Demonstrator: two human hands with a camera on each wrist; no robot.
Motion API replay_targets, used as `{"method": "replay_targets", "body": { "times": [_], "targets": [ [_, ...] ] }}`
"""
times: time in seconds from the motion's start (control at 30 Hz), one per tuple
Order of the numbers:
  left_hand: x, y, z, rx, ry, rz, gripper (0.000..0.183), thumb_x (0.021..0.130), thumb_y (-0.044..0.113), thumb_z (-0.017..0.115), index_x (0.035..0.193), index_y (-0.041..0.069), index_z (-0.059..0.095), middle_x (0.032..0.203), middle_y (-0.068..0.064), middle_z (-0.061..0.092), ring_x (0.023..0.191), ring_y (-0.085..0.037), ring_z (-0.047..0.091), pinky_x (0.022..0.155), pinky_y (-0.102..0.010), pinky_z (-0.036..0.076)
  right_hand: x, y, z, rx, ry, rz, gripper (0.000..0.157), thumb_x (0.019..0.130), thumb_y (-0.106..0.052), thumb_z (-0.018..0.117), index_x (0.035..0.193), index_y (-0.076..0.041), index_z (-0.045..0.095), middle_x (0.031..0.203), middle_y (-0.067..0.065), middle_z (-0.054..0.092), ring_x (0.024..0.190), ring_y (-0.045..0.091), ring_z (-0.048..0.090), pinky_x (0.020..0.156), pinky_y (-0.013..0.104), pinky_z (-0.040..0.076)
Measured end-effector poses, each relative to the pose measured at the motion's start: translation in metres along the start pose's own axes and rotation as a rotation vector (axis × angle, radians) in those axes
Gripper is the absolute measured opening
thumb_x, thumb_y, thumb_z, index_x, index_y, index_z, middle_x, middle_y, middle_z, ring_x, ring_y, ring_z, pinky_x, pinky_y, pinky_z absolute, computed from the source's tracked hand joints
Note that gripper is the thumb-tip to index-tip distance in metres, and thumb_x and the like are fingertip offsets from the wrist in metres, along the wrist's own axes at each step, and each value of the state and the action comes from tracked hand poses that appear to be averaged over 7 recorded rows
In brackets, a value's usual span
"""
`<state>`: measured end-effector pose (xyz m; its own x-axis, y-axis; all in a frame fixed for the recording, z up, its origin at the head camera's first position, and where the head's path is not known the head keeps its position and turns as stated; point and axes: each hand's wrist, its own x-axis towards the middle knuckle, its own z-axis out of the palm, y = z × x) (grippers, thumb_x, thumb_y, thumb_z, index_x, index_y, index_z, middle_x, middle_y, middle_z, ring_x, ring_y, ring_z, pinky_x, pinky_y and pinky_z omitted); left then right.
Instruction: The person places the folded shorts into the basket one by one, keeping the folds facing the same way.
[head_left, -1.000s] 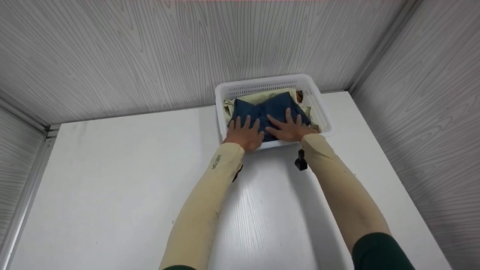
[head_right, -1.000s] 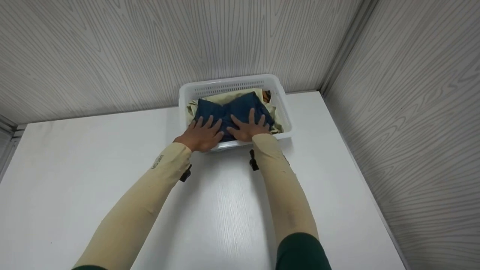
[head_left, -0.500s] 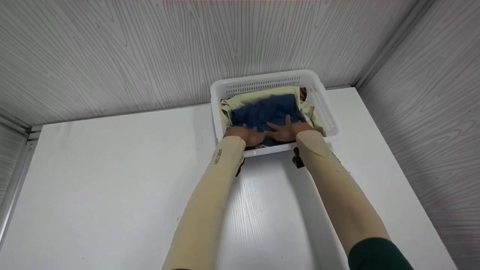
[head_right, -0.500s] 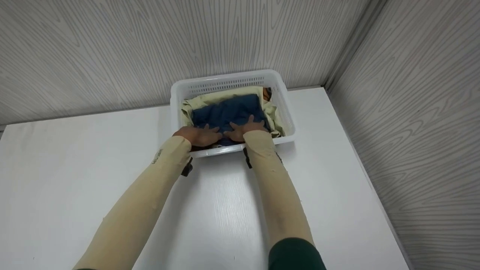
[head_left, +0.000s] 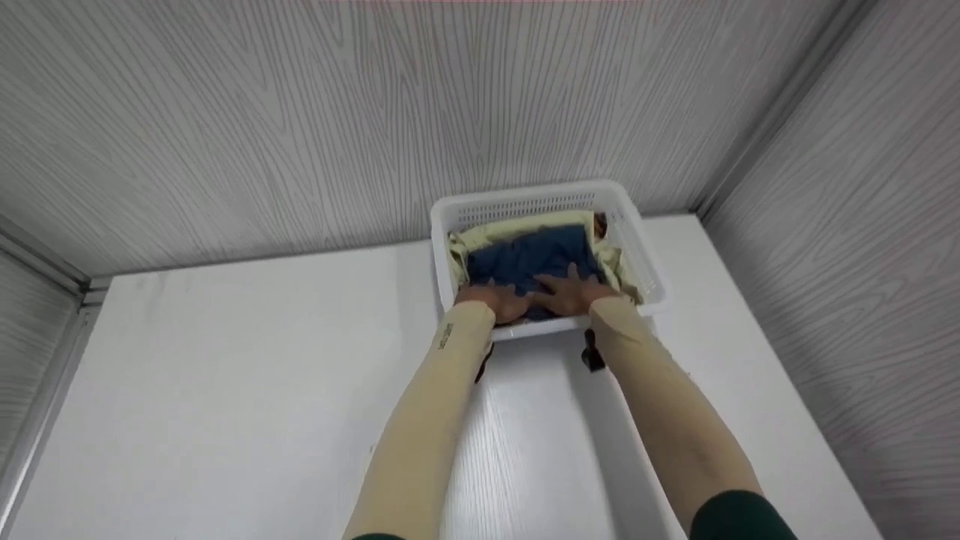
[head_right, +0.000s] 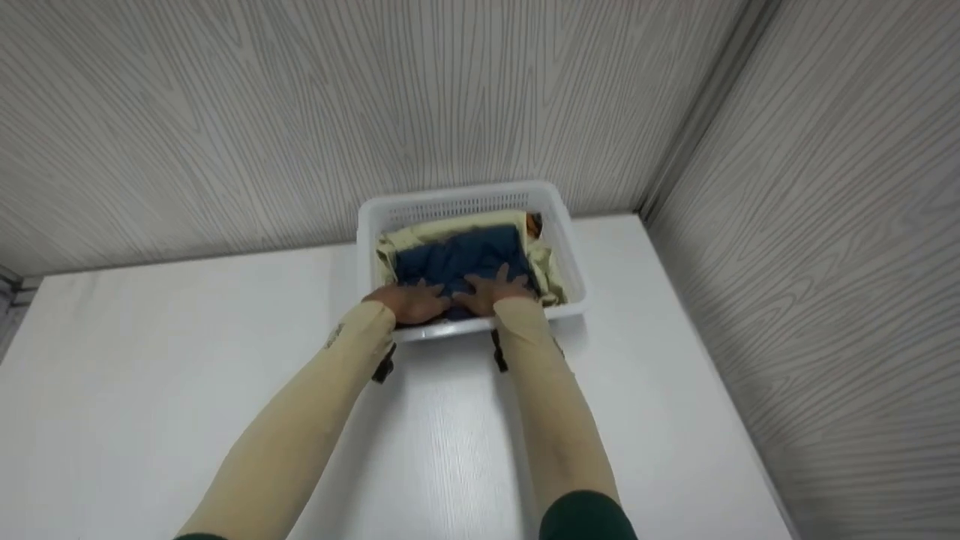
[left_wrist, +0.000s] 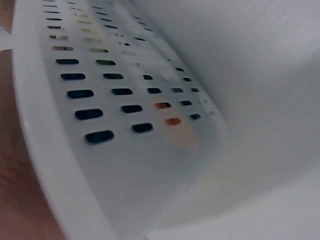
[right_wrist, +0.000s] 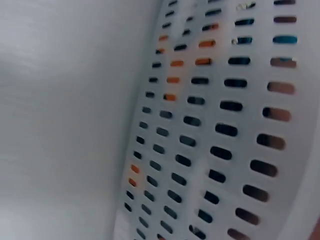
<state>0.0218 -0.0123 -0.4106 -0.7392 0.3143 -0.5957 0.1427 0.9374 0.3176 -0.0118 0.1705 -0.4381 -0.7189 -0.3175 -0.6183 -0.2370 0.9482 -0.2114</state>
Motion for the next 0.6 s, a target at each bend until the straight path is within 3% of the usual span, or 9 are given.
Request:
{"method": "replay_targets", "body": {
  "times": [0.03, 0.13, 0.23, 0.3, 0.37, 0.47, 0.53, 0.6],
  "targets": [
    [0.009, -0.005, 0.01, -0.018, 0.026, 0.017, 0.063, 0.099, 0.053, 0.024, 0.151, 0.017, 0.026, 0.154, -0.009, 0.024, 0.14, -0.029, 0.023, 0.113, -0.05, 0.014, 0.004, -0.001, 0.008, 0.104, 0.036, 0.017, 0.069, 0.096, -0.061, 0.028, 0.153, -0.023, 0.015, 0.156, 0.019, 0.005, 0.141, 0.043, -0.004, 0.108, 0.062, -0.001],
    [0.028, -0.019, 0.029, -0.099, 0.166, 0.096, 0.054, 0.098, 0.045, 0.041, 0.143, 0.014, 0.042, 0.142, -0.007, 0.046, 0.128, -0.027, 0.044, 0.105, -0.048, 0.033, 0.021, 0.006, 0.024, 0.12, 0.156, -0.047, 0.066, 0.098, -0.052, 0.038, 0.149, -0.012, 0.028, 0.151, 0.02, 0.028, 0.138, 0.041, 0.019, 0.108, 0.062, 0.012],
    [0.034, -0.026, 0.026, -0.266, 0.38, 0.206, 0.047, 0.094, 0.039, 0.055, 0.134, 0.014, 0.052, 0.132, -0.005, 0.055, 0.118, -0.025, 0.053, 0.097, -0.044, 0.042, 0.026, 0.007, 0.018, 0.192, 0.369, -0.133, 0.055, 0.099, -0.044, 0.044, 0.14, -0.007, 0.043, 0.139, 0.017, 0.047, 0.128, 0.037, 0.041, 0.104, 0.057, 0.028],
    [0.031, -0.026, 0.015, -0.442, 0.475, 0.295, 0.045, 0.093, 0.04, 0.058, 0.131, 0.016, 0.054, 0.13, -0.003, 0.055, 0.119, -0.023, 0.052, 0.097, -0.042, 0.043, 0.023, 0.005, 0.006, 0.326, 0.493, -0.193, 0.05, 0.099, -0.045, 0.043, 0.135, -0.012, 0.05, 0.133, 0.011, 0.052, 0.123, 0.03, 0.048, 0.1, 0.052, 0.036],
    [0.023, -0.025, 0.01, -0.684, 0.502, 0.386, 0.043, 0.094, 0.04, 0.057, 0.129, 0.016, 0.055, 0.129, -0.003, 0.056, 0.119, -0.022, 0.052, 0.098, -0.042, 0.042, 0.018, 0.002, 0.002, 0.534, 0.556, -0.285, 0.051, 0.099, -0.05, 0.039, 0.132, -0.014, 0.053, 0.128, 0.008, 0.055, 0.116, 0.028, 0.053, 0.096, 0.049, 0.042],
    [0.013, -0.026, 0.005, -1.059, 0.471, 0.492, 0.041, 0.095, 0.037, 0.056, 0.127, 0.01, 0.055, 0.121, -0.006, 0.061, 0.114, -0.026, 0.057, 0.095, -0.043, 0.044, 0.011, -0.006, 0.001, 0.884, 0.552, -0.422, 0.057, 0.097, -0.056, 0.035, 0.129, -0.012, 0.054, 0.119, 0.011, 0.06, 0.108, 0.029, 0.059, 0.091, 0.048, 0.046],
    [0.007, -0.027, 0.007, -1.244, 0.454, 0.51, 0.04, 0.095, 0.033, 0.056, 0.123, 0.004, 0.056, 0.111, -0.011, 0.065, 0.105, -0.03, 0.062, 0.091, -0.043, 0.048, 0.009, -0.015, 0.004, 1.097, 0.504, -0.495, 0.058, 0.096, -0.054, 0.039, 0.126, -0.007, 0.054, 0.113, 0.016, 0.061, 0.102, 0.032, 0.061, 0.089, 0.05, 0.048],
    [0.004, -0.031, 0.013, -1.363, 0.442, 0.492, 0.038, 0.096, 0.031, 0.056, 0.116, -0.001, 0.056, 0.099, -0.013, 0.067, 0.094, -0.03, 0.065, 0.085, -0.041, 0.051, 0.008, -0.025, 0.012, 1.257, 0.449, -0.524, 0.055, 0.096, -0.051, 0.045, 0.121, -0.003, 0.057, 0.106, 0.017, 0.062, 0.095, 0.031, 0.063, 0.085, 0.048, 0.05]
  ]
}}
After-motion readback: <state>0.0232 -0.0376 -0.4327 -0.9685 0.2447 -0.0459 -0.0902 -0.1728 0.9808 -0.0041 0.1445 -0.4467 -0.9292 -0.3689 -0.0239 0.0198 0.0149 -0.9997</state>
